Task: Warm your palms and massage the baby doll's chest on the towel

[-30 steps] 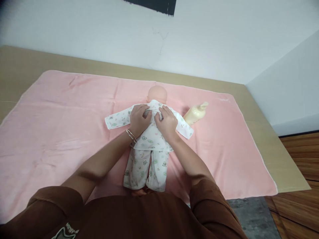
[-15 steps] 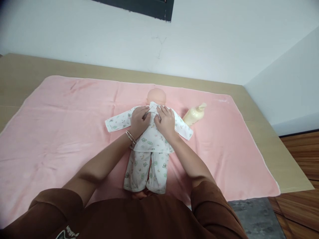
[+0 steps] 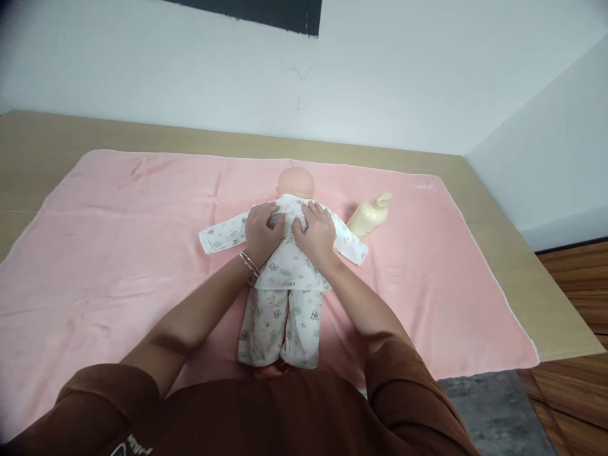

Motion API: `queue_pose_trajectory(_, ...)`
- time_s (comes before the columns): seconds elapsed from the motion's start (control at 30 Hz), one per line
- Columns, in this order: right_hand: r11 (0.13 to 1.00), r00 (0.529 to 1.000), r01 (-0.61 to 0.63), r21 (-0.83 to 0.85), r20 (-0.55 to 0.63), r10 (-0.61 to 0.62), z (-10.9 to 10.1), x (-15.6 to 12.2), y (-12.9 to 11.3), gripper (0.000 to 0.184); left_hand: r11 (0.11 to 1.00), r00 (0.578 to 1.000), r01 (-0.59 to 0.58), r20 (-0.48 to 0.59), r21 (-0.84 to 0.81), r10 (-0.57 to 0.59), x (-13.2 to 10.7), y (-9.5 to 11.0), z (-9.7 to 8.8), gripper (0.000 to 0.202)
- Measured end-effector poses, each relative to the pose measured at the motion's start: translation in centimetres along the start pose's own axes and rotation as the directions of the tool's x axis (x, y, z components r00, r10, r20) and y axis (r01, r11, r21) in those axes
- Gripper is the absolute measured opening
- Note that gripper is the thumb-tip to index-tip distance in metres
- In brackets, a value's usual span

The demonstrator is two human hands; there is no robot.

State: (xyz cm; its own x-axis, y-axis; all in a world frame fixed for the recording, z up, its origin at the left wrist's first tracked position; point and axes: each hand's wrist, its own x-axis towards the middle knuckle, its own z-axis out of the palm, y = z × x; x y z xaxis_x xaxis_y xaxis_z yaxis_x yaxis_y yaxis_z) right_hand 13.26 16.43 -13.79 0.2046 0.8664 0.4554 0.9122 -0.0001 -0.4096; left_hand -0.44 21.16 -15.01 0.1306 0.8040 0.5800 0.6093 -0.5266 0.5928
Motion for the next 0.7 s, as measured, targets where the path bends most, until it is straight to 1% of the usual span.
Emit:
queue_pose_trajectory(0.1,1.0,0.998,0.004,-0.01,0.067,-0.003,-0.19,0.35,0.09,0.046,1.0,1.0,0.014,0.026,0.012,-0.015,0.12,0.01,-0.04,0.025)
queue_pose_trajectory(0.17,1.0,0.996,0.011,-0.013,0.085,-0.009,-0.18,0.5,0.22,0.047,1.0,0.999,0.015,0.049,0.011,-0.016,0.23,-0.09,0.02,0.028)
queue_pose_trajectory(0.37,1.0,0.996,0.023,-0.008,0.083,-0.022,-0.03,0.47,0.45,0.047,1.0,0.995,0.02,0.096,-0.005,-0.019,0.46,-0.39,0.25,0.032)
queue_pose_trajectory(0.5,1.0,0.997,0.025,-0.003,0.068,-0.024,-0.04,0.43,0.49,0.047,1.0,0.995,0.025,0.095,-0.013,-0.023,0.46,-0.32,0.22,0.031)
queue_pose_trajectory(0.7,1.0,0.996,0.015,0.016,0.082,-0.016,-0.08,0.45,0.54,0.047,0.999,0.995,0.034,0.097,-0.026,-0.032,0.48,-0.28,0.21,0.031)
